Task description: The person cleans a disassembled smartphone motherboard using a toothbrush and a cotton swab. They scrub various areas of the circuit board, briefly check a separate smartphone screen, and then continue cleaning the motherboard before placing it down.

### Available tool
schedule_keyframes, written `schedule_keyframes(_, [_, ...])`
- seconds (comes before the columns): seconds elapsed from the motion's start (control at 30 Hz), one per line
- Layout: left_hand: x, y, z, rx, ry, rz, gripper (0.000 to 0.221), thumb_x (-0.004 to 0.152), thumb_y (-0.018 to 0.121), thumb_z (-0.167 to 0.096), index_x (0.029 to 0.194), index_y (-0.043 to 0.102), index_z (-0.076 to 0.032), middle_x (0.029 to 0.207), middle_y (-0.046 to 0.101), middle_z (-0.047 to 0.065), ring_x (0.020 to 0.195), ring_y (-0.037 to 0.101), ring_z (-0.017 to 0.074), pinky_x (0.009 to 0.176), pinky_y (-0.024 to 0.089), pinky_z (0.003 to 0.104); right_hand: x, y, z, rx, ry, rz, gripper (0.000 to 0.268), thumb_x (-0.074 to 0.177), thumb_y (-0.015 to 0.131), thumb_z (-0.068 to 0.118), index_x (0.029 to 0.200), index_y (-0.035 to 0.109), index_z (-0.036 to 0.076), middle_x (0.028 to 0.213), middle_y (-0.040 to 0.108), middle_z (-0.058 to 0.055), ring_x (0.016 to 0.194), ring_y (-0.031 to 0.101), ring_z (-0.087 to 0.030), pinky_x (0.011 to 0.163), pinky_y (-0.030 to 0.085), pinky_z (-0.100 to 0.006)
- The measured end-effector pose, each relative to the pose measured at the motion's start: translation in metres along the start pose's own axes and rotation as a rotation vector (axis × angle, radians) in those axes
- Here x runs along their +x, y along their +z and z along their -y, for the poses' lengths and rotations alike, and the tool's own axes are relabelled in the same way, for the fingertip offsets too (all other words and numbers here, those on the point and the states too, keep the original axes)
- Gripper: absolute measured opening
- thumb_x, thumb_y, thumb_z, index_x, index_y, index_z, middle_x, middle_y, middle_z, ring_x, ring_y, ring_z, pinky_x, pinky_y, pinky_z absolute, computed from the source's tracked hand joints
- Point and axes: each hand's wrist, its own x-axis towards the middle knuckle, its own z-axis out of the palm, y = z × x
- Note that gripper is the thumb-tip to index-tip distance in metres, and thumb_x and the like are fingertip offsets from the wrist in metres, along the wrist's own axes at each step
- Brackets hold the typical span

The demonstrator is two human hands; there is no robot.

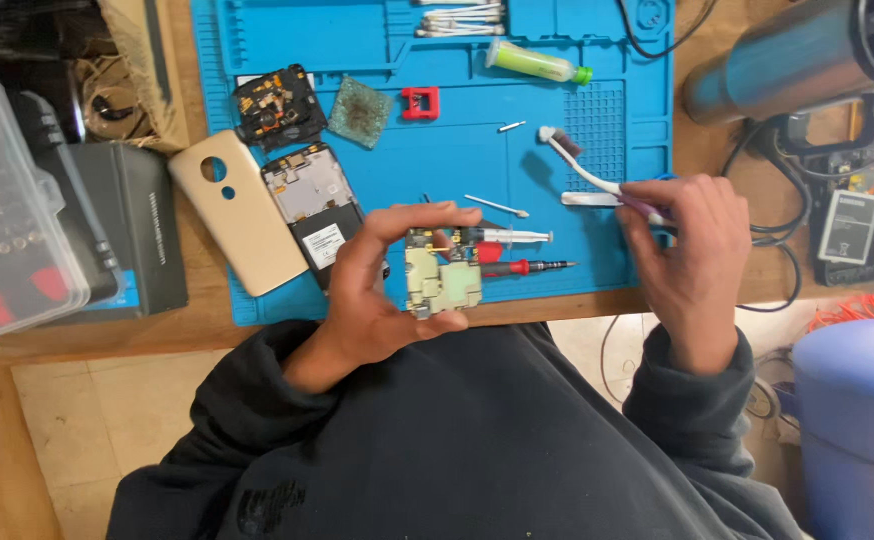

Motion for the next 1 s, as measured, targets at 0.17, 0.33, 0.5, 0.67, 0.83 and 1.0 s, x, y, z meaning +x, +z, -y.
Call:
schedule_keyframes(0.17, [-0.004, 0.001, 0.008, -0.154, -0.049, -0.017, 0.090, 0.107, 0.082, -0.057, 0.173, 0.044, -0.008, 0.158, 0.071, 0.021, 0.156, 0.072, 0.0387, 0.129, 0.066, 0.049, 0.003, -0.003, 0.001, -0.029, 0.001, -0.013, 0.009, 0.122, 0.087, 0.013, 0.128, 0.081, 0.015, 0.112, 0.073, -0.004, 0.103, 0.062, -0.033, 0.091, 0.039, -0.049])
schedule_keyframes(0.33, [-0.008, 0.003, 0.013, -0.199, -0.071, -0.073, 0.099, 0.106, 0.081, -0.064, 0.176, 0.040, -0.008, 0.151, 0.073, 0.027, 0.148, 0.076, 0.0431, 0.126, 0.067, 0.056, 0.004, 0.002, -0.008, -0.058, -0.023, -0.032, 0.012, 0.121, 0.086, 0.011, 0.122, 0.075, 0.014, 0.120, 0.077, -0.006, 0.109, 0.063, -0.032, 0.092, 0.039, -0.049])
schedule_keyframes(0.5, [-0.012, 0.003, 0.016, -0.189, -0.078, -0.102, 0.093, 0.105, 0.084, -0.062, 0.172, 0.045, -0.011, 0.155, 0.071, 0.024, 0.153, 0.074, 0.0426, 0.118, 0.069, 0.049, 0.012, 0.002, 0.004, -0.020, -0.066, -0.042, 0.011, 0.121, 0.087, 0.014, 0.123, 0.076, 0.013, 0.127, 0.079, -0.006, 0.113, 0.064, -0.034, 0.094, 0.041, -0.049])
schedule_keyframes(0.67, [-0.013, 0.002, 0.019, -0.113, -0.058, -0.159, 0.095, 0.102, 0.085, -0.060, 0.171, 0.047, -0.008, 0.155, 0.070, 0.026, 0.150, 0.075, 0.0371, 0.117, 0.071, 0.042, 0.019, -0.002, 0.019, 0.037, -0.188, 0.010, 0.011, 0.121, 0.081, 0.024, 0.124, 0.078, 0.014, 0.126, 0.078, -0.006, 0.117, 0.067, -0.034, 0.108, 0.045, -0.053])
schedule_keyframes(0.83, [-0.014, -0.003, 0.024, 0.039, -0.001, -0.195, 0.095, 0.102, 0.082, -0.063, 0.172, 0.050, -0.008, 0.150, 0.063, 0.016, 0.140, 0.070, 0.0289, 0.111, 0.073, 0.041, 0.008, -0.010, 0.010, -0.047, -0.191, 0.066, 0.021, 0.121, 0.080, 0.037, 0.129, 0.081, 0.017, 0.125, 0.079, -0.007, 0.116, 0.068, -0.032, 0.103, 0.046, -0.051])
schedule_keyframes(1.0, [-0.016, -0.004, 0.021, 0.124, -0.038, -0.148, 0.092, 0.104, 0.084, -0.052, 0.176, 0.044, -0.012, 0.158, 0.062, 0.015, 0.136, 0.068, 0.0281, 0.120, 0.067, 0.043, -0.015, -0.029, -0.014, -0.304, -0.037, 0.094, 0.009, 0.120, 0.091, 0.033, 0.122, 0.086, 0.026, 0.097, 0.061, -0.001, 0.095, 0.057, -0.031, 0.083, 0.038, -0.047])
